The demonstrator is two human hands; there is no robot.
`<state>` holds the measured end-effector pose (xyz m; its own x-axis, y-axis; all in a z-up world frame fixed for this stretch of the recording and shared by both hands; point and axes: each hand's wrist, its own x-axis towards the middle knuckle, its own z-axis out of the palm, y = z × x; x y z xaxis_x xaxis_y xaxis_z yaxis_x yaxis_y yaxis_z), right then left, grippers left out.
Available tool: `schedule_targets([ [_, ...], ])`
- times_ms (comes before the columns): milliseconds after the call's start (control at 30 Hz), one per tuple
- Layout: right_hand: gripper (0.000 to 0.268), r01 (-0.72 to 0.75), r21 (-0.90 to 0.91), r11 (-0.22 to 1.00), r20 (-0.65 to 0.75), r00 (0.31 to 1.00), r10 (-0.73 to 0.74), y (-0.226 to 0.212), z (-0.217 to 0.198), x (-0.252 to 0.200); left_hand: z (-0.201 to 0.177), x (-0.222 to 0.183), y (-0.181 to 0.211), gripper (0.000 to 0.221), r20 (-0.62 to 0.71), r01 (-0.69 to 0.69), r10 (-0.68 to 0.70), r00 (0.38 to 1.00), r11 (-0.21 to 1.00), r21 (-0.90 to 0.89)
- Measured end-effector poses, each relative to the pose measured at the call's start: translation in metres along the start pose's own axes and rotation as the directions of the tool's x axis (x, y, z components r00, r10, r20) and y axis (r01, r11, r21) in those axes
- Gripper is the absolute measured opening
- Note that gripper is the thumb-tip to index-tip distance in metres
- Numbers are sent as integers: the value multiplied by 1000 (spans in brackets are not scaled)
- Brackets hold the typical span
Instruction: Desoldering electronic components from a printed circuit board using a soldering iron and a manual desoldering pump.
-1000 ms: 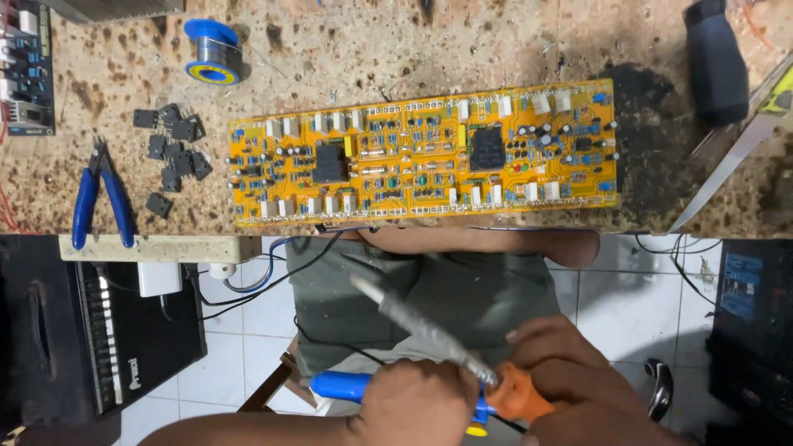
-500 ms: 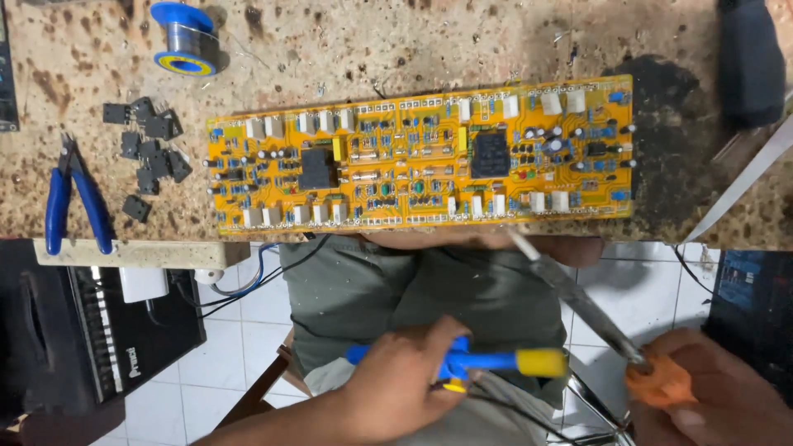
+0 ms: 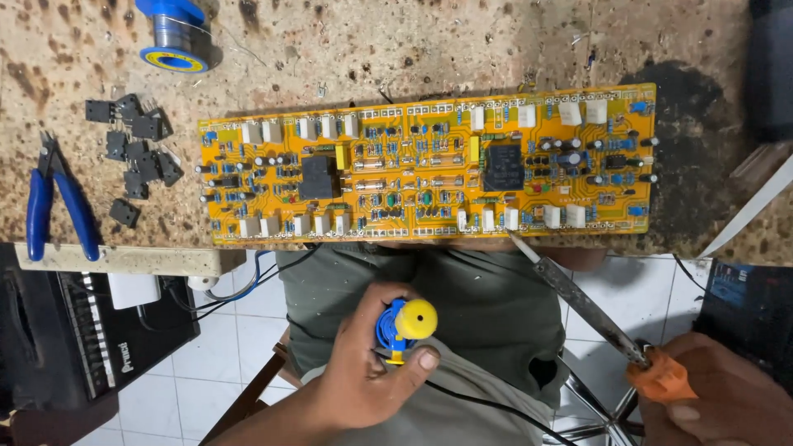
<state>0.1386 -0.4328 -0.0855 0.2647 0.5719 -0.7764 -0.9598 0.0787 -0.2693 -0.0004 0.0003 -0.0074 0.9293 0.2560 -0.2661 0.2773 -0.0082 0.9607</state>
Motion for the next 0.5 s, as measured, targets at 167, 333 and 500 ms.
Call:
schedule_targets([
  [167,43,-84,-157,984,8,996,86,-12,5,1,2,1,-2,46,-9,26,-26,1000,999,30],
  [333,34,38,-569,821,-81,992,-101,-16,-7,-4,2,2,-5,43,-14,20,-20,1000,1000,5],
  [500,41,356,-879,-317,403,910,-96,-26,-107,-5,4,3,-7,38,-33,-21,19,999,998,-61],
])
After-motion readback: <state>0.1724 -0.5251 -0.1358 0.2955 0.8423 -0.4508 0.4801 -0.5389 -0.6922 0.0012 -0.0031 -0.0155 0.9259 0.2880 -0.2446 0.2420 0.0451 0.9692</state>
